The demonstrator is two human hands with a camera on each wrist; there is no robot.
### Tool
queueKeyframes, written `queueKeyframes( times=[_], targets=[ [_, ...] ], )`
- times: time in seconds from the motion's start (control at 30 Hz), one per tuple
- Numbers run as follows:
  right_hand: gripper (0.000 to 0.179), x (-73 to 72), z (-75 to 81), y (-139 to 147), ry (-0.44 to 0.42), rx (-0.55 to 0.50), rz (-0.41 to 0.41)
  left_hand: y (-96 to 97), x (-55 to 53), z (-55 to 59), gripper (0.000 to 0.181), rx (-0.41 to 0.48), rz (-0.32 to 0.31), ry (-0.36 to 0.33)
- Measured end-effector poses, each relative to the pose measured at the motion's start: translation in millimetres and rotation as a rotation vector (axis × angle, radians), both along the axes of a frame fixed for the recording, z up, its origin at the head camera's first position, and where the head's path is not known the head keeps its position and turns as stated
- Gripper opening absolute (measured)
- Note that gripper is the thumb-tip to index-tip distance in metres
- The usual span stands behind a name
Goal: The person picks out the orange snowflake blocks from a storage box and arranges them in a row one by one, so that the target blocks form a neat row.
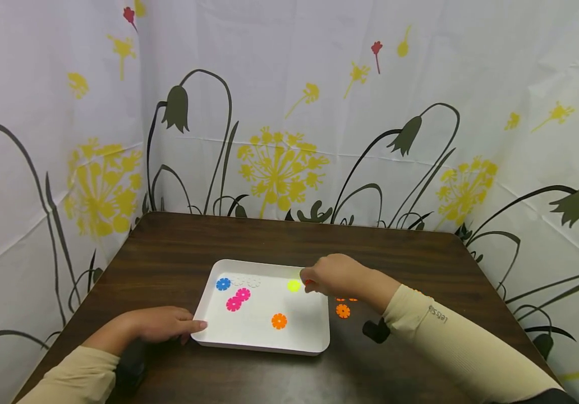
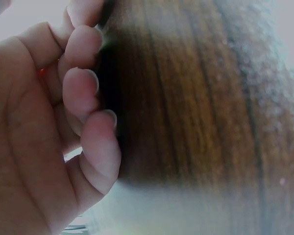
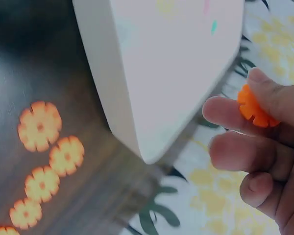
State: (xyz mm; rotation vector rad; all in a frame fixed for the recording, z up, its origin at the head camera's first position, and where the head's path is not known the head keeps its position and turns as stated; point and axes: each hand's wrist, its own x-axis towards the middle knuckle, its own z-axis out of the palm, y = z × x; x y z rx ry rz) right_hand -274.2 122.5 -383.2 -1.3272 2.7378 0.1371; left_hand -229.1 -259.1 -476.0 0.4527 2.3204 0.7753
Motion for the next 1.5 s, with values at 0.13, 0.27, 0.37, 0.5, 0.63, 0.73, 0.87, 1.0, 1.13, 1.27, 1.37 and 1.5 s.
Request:
queueKeyframes(
  times=[0.13, 0.27, 0.37, 0.5, 0.63, 0.73, 0.87, 1.0, 1.13, 1.27, 1.37, 1.5],
  targets=[
    [0.008, -5.6, 15.8, 15.4, 0.06, -0.084, -0.016, -0.9, 0.9, 0.7, 0.046, -0.009, 0.008, 0.005],
    [0.006, -10.3, 25.5, 32.0, 0.126, -0.164, -0.05, -0.4, 1.7, 2.1, 0.046, -0.004, 0.011, 0.005],
    [0.004, -11.7, 28.9, 44.2, 0.144, -0.196, -0.087, 0.4, 2.3, 2.8, 0.046, 0.004, 0.011, 0.005],
    [0.002, -11.3, 30.2, 59.6, 0.125, -0.204, -0.157, 0.9, 2.8, 2.8, 0.046, -0.001, 0.013, 0.009],
    [0.011, -9.4, 27.7, 76.9, 0.09, -0.208, -0.233, 1.4, 2.4, 2.1, 0.046, -0.006, 0.015, 0.008],
    [0.009, -8.5, 23.5, 90.9, 0.056, -0.211, -0.282, 1.8, 1.9, 1.9, 0.046, -0.007, 0.018, 0.003],
    [0.001, -8.8, 15.7, 107.0, -0.012, -0.212, -0.341, 1.7, 1.8, 1.4, 0.046, -0.009, 0.022, 0.002],
    [0.005, -10.9, 0.8, 118.3, -0.098, -0.199, -0.381, 1.2, 2.1, 0.5, 0.046, -0.004, 0.02, 0.012],
    [0.008, -11.3, -25.5, 119.7, -0.178, -0.121, -0.38, 0.9, 2.4, 0.8, 0.046, 0.01, 0.017, 0.01],
    [0.011, -8.6, -53.8, 114.6, -0.234, -0.038, -0.389, 1.1, 2.5, 1.3, 0.046, 0.007, 0.013, 0.013],
    [0.02, -6.7, -68.3, 111.1, -0.258, -0.028, -0.421, 1.4, 2.3, 1.6, 0.046, 0.0, 0.014, 0.012],
    [0.027, -6.1, -77.0, 107.1, -0.237, -0.045, -0.441, 1.7, 1.9, 2.0, 0.046, -0.008, 0.017, 0.016]
  ],
)
